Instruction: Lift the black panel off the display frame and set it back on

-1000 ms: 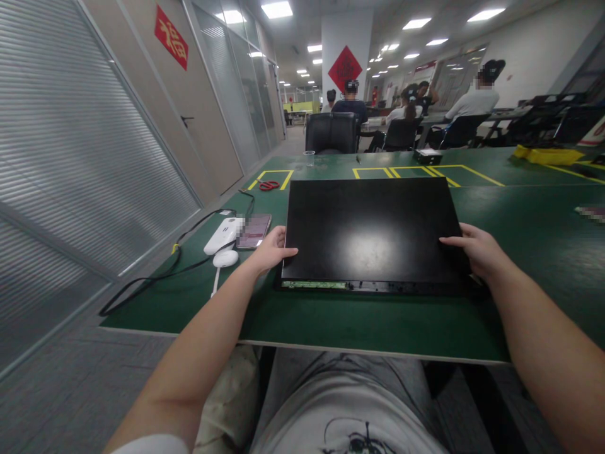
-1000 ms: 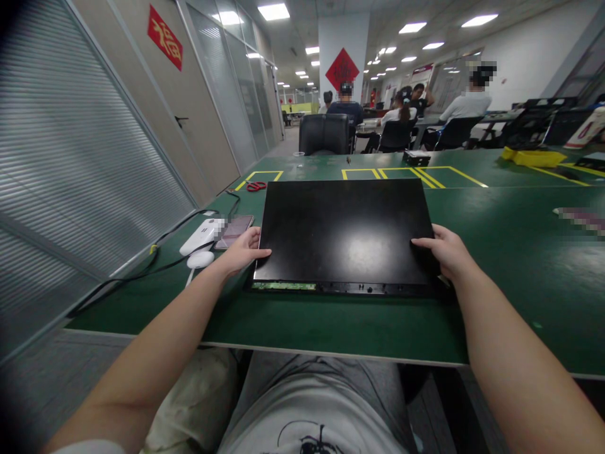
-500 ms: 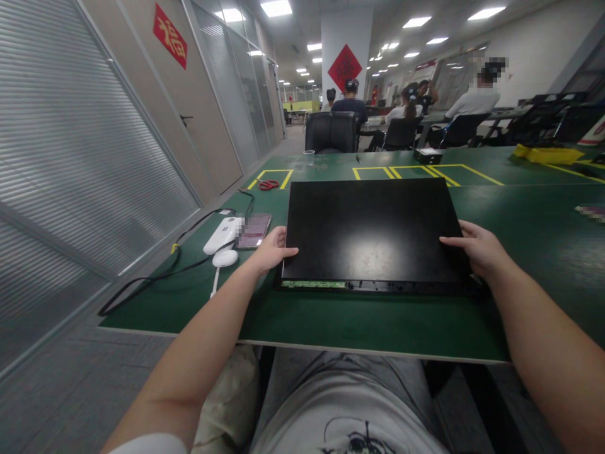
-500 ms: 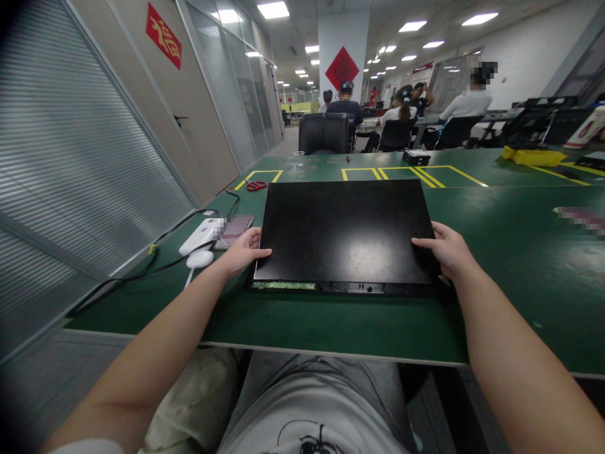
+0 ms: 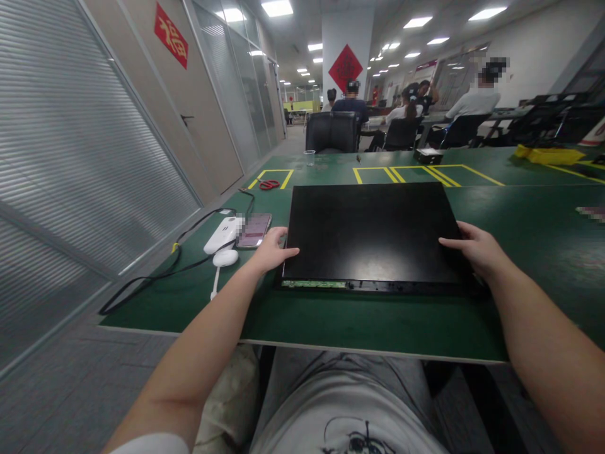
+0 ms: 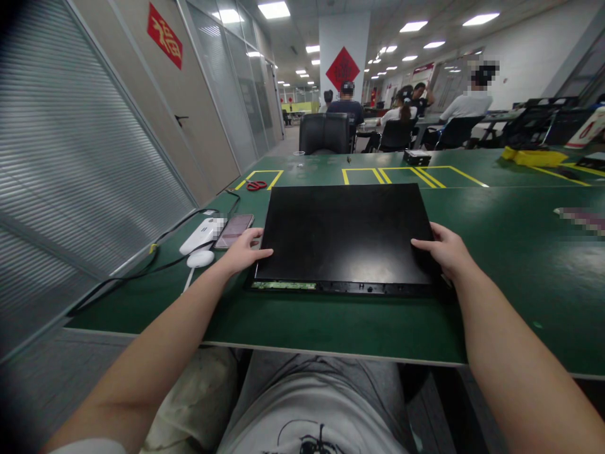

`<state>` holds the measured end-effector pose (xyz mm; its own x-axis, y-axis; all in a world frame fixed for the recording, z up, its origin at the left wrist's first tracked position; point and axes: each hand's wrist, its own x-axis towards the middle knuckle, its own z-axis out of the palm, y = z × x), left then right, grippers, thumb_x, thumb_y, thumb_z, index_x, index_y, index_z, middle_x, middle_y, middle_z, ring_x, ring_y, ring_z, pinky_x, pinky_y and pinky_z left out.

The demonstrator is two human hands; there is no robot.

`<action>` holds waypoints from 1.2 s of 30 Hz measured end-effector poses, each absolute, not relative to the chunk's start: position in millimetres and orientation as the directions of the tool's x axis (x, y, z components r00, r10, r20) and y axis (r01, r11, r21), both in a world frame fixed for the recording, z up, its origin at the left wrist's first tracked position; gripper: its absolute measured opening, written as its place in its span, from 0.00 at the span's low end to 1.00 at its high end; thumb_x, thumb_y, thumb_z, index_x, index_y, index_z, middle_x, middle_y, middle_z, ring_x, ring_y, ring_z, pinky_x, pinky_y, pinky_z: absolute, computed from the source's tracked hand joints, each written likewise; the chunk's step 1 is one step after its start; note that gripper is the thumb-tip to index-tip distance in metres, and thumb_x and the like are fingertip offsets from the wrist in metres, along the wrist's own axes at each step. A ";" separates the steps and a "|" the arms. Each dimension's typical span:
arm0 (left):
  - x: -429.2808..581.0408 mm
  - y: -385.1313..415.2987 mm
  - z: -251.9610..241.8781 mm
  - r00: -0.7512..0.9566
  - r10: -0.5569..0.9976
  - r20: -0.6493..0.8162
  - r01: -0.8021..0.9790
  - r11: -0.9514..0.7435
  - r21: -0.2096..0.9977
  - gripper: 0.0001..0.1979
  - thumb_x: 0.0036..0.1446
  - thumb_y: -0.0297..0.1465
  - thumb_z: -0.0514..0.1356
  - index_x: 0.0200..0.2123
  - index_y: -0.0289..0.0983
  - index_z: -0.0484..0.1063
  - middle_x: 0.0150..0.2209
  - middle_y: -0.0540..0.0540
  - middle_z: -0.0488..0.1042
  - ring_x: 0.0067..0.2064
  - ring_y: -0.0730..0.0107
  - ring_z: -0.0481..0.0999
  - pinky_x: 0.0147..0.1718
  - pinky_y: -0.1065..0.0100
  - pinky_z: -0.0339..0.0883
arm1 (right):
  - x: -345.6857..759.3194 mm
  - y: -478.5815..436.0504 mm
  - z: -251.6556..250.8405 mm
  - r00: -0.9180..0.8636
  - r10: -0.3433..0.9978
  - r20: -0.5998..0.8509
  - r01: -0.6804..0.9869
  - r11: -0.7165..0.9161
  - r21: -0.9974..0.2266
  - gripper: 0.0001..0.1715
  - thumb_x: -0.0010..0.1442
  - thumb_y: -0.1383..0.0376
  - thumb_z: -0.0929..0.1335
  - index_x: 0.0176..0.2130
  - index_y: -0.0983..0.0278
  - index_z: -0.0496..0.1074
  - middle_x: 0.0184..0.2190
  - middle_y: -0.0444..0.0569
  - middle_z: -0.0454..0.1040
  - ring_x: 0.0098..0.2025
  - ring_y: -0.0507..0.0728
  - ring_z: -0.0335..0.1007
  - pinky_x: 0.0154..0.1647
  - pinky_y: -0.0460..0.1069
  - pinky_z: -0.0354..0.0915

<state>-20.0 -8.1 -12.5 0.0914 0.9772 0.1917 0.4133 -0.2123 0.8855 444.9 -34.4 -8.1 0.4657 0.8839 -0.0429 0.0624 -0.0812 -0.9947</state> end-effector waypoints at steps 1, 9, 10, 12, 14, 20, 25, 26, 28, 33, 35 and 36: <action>-21.8 -7.7 -12.5 0.097 0.971 0.220 0.463 -0.240 0.853 0.23 0.40 0.29 0.73 0.43 0.39 0.77 0.54 0.41 0.73 0.63 0.45 0.69 0.67 0.46 0.58 | 444.3 -35.0 -7.5 0.467 0.883 -0.049 0.068 -0.092 -0.993 0.28 0.41 0.79 0.76 0.42 0.58 0.81 0.36 0.43 0.82 0.34 0.53 0.77 0.31 0.44 0.73; -27.6 -0.9 -20.7 0.137 0.960 0.243 0.583 -0.277 0.764 0.26 0.40 0.36 0.74 0.46 0.40 0.79 0.57 0.39 0.71 0.64 0.43 0.66 0.69 0.45 0.51 | 439.7 -36.6 -8.2 0.464 0.880 -0.104 0.051 -0.144 -0.988 0.26 0.41 0.79 0.76 0.40 0.59 0.81 0.33 0.45 0.82 0.31 0.56 0.78 0.28 0.46 0.75; -27.6 -0.4 -21.7 0.130 0.962 0.240 0.578 -0.271 0.770 0.26 0.39 0.36 0.74 0.45 0.40 0.79 0.57 0.39 0.71 0.64 0.43 0.66 0.69 0.45 0.51 | 439.7 -36.5 -8.9 0.464 0.879 -0.112 0.046 -0.150 -0.988 0.26 0.41 0.79 0.76 0.40 0.59 0.81 0.32 0.45 0.82 0.31 0.56 0.78 0.27 0.46 0.75; -27.4 0.1 -22.9 0.114 0.965 0.235 0.565 -0.258 0.784 0.26 0.37 0.36 0.75 0.44 0.40 0.79 0.56 0.39 0.71 0.64 0.42 0.66 0.69 0.45 0.51 | 439.6 -36.3 -9.8 0.464 0.877 -0.126 0.039 -0.162 -0.986 0.27 0.41 0.79 0.76 0.41 0.59 0.80 0.31 0.46 0.82 0.30 0.57 0.78 0.26 0.47 0.75; -27.2 -0.2 -23.2 0.102 0.968 0.231 0.558 -0.248 0.792 0.26 0.36 0.36 0.75 0.42 0.40 0.79 0.55 0.39 0.71 0.64 0.41 0.65 0.69 0.45 0.51 | 438.9 -36.5 -10.0 0.464 0.874 -0.146 0.028 -0.179 -0.983 0.28 0.41 0.79 0.76 0.42 0.59 0.80 0.30 0.46 0.81 0.29 0.58 0.78 0.25 0.49 0.75; -27.2 0.1 -24.7 0.099 0.976 0.194 0.575 -0.216 0.789 0.23 0.36 0.36 0.76 0.39 0.40 0.79 0.55 0.39 0.70 0.64 0.39 0.65 0.69 0.45 0.50 | 438.5 -37.9 -8.3 0.436 0.871 -0.226 -0.007 -0.247 -0.969 0.27 0.42 0.78 0.75 0.42 0.59 0.79 0.29 0.47 0.81 0.27 0.59 0.78 0.24 0.51 0.75; -27.4 1.9 -29.2 0.101 0.978 0.184 0.542 -0.209 0.814 0.21 0.34 0.36 0.77 0.34 0.40 0.78 0.53 0.40 0.71 0.65 0.41 0.64 0.70 0.48 0.50 | 444.6 -36.1 -10.0 0.420 0.859 -0.293 -0.008 -0.320 -0.947 0.28 0.39 0.78 0.75 0.41 0.59 0.79 0.28 0.48 0.81 0.28 0.60 0.78 0.25 0.51 0.75; -27.4 2.0 -29.9 0.098 0.978 0.183 0.541 -0.207 0.815 0.21 0.34 0.36 0.76 0.34 0.40 0.78 0.53 0.40 0.71 0.65 0.41 0.65 0.70 0.48 0.51 | 445.5 -35.6 -10.3 0.418 0.858 -0.298 -0.006 -0.325 -0.946 0.28 0.39 0.79 0.75 0.41 0.59 0.79 0.28 0.48 0.81 0.28 0.60 0.78 0.25 0.51 0.74; -27.5 2.2 -31.0 0.093 0.979 0.181 0.541 -0.202 0.816 0.21 0.34 0.36 0.76 0.34 0.40 0.78 0.54 0.40 0.71 0.65 0.42 0.65 0.69 0.48 0.51 | 446.6 -35.1 -10.3 0.417 0.857 -0.304 0.001 -0.335 -0.942 0.29 0.38 0.78 0.75 0.41 0.59 0.79 0.29 0.48 0.81 0.28 0.60 0.78 0.26 0.51 0.74; -28.6 3.7 -33.5 0.084 0.980 0.183 0.507 -0.200 0.838 0.22 0.32 0.38 0.77 0.34 0.40 0.79 0.55 0.40 0.70 0.65 0.41 0.65 0.70 0.50 0.51 | 445.5 -36.1 -8.8 0.418 0.850 -0.321 0.009 -0.357 -0.934 0.30 0.38 0.78 0.76 0.42 0.58 0.79 0.30 0.49 0.82 0.29 0.61 0.78 0.26 0.51 0.74; -28.9 4.3 -34.2 0.083 0.980 0.180 0.504 -0.197 0.841 0.23 0.32 0.38 0.77 0.35 0.40 0.79 0.56 0.40 0.70 0.66 0.41 0.65 0.70 0.50 0.52 | 445.6 -36.1 -9.7 0.415 0.849 -0.327 0.007 -0.363 -0.932 0.31 0.39 0.78 0.76 0.44 0.58 0.79 0.30 0.49 0.82 0.29 0.60 0.78 0.26 0.51 0.74; -28.9 4.4 -34.3 0.080 0.981 0.177 0.507 -0.193 0.840 0.23 0.32 0.38 0.77 0.35 0.40 0.79 0.56 0.40 0.70 0.66 0.42 0.65 0.69 0.50 0.52 | 446.3 -35.7 -10.9 0.418 0.848 -0.326 0.004 -0.361 -0.933 0.31 0.39 0.77 0.76 0.44 0.58 0.79 0.30 0.49 0.82 0.28 0.60 0.78 0.26 0.51 0.74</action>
<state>-28.9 4.4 -34.3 0.0803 0.9809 0.1772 0.5067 -0.1933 0.8401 446.3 -35.7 -10.9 0.4175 0.8480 -0.3264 0.0044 -0.3611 -0.9325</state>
